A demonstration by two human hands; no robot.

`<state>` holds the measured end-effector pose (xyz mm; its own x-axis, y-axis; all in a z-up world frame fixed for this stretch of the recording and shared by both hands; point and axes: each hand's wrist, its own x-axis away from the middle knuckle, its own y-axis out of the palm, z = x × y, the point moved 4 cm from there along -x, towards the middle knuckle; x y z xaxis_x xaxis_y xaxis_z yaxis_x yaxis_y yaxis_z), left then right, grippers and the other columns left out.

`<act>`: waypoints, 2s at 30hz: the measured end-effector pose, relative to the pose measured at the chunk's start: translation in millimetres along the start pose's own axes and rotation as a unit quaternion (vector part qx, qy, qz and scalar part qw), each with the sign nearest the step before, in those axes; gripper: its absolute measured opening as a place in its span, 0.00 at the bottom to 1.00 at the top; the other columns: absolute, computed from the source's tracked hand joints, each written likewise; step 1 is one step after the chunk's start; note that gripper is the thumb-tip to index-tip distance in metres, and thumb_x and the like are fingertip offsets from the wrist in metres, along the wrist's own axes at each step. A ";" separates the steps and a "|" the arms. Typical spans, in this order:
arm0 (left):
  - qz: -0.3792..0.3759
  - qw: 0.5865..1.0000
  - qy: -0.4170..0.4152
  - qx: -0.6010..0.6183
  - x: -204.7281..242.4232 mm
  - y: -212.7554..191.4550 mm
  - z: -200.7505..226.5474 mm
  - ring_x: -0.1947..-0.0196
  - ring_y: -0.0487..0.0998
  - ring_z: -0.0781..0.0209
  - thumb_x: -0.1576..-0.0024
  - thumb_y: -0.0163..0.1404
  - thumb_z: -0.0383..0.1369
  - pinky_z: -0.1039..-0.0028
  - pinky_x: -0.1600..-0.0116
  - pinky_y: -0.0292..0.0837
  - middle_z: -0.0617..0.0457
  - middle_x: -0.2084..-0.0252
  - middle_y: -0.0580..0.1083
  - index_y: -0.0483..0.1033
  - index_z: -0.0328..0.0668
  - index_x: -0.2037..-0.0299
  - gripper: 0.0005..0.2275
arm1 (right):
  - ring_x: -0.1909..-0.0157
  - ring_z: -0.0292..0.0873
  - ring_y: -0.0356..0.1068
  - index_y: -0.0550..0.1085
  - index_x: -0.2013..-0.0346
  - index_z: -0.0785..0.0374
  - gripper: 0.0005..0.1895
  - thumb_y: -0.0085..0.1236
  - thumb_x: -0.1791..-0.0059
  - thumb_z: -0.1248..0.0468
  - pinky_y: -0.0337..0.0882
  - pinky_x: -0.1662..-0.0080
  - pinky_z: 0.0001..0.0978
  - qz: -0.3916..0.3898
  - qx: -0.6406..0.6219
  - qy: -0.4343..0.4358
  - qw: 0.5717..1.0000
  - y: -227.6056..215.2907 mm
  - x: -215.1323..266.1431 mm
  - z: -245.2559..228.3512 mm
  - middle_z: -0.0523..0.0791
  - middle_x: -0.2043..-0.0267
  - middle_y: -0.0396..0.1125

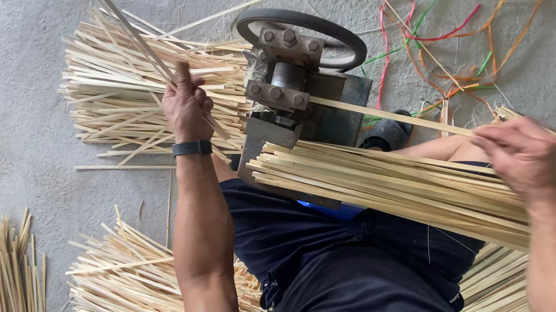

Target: The person sits on the floor and feeds thin bamboo sticks one by one into a grinding machine to sharpen their ends. The person holds a bundle of sticks in the left hand and passes each stick through the rotating wheel, then places the sharpened sticks into a pile on the right.

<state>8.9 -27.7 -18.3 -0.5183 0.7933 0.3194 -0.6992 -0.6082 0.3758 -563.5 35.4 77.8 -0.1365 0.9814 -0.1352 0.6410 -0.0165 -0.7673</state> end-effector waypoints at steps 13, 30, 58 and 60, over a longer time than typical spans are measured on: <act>-0.071 0.995 -0.049 0.044 6.2 38.8 -16.2 0.83 0.58 0.75 0.36 0.52 0.43 0.82 0.80 0.54 0.49 0.63 0.79 0.73 0.41 0.58 0.13 | 0.53 0.49 0.76 0.80 0.61 0.63 0.07 0.61 0.52 0.66 0.74 0.47 0.40 -0.157 0.004 -0.004 0.988 89.2 16.3 -16.3 0.48 0.57 0.75; 0.004 0.999 -0.010 0.043 -17.1 10.8 9.9 0.72 0.73 0.67 0.36 0.49 0.47 0.73 0.68 0.77 0.55 0.70 0.71 0.71 0.40 0.51 0.17 | 0.60 0.42 0.75 0.81 0.62 0.64 0.10 0.70 0.57 0.68 0.74 0.55 0.34 -0.084 -0.079 0.025 0.993 22.1 12.8 0.8 0.46 0.63 0.76; -0.059 0.996 -0.045 -0.053 5.3 27.7 -14.0 0.79 0.66 0.75 0.32 0.54 0.42 0.84 0.79 0.61 0.52 0.61 0.76 0.72 0.42 0.55 0.12 | 0.55 0.49 0.72 0.79 0.65 0.62 0.08 0.69 0.54 0.63 0.71 0.51 0.43 0.030 0.055 -0.167 0.984 49.2 13.4 -39.6 0.45 0.60 0.71; -0.043 0.996 -0.050 -0.061 2.3 27.4 -10.9 0.80 0.66 0.74 0.33 0.52 0.43 0.85 0.80 0.62 0.52 0.62 0.78 0.74 0.41 0.51 0.13 | 0.53 0.50 0.73 0.81 0.63 0.65 0.16 0.68 0.62 0.60 0.71 0.51 0.41 -0.004 0.131 -0.142 0.981 66.0 17.6 -26.6 0.50 0.55 0.73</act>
<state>-16.8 -42.3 -16.7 -0.4073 0.8317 0.3772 -0.7962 -0.5257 0.2994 -503.5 56.6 41.5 -0.3688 0.8896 -0.2695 0.4288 -0.0944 -0.8985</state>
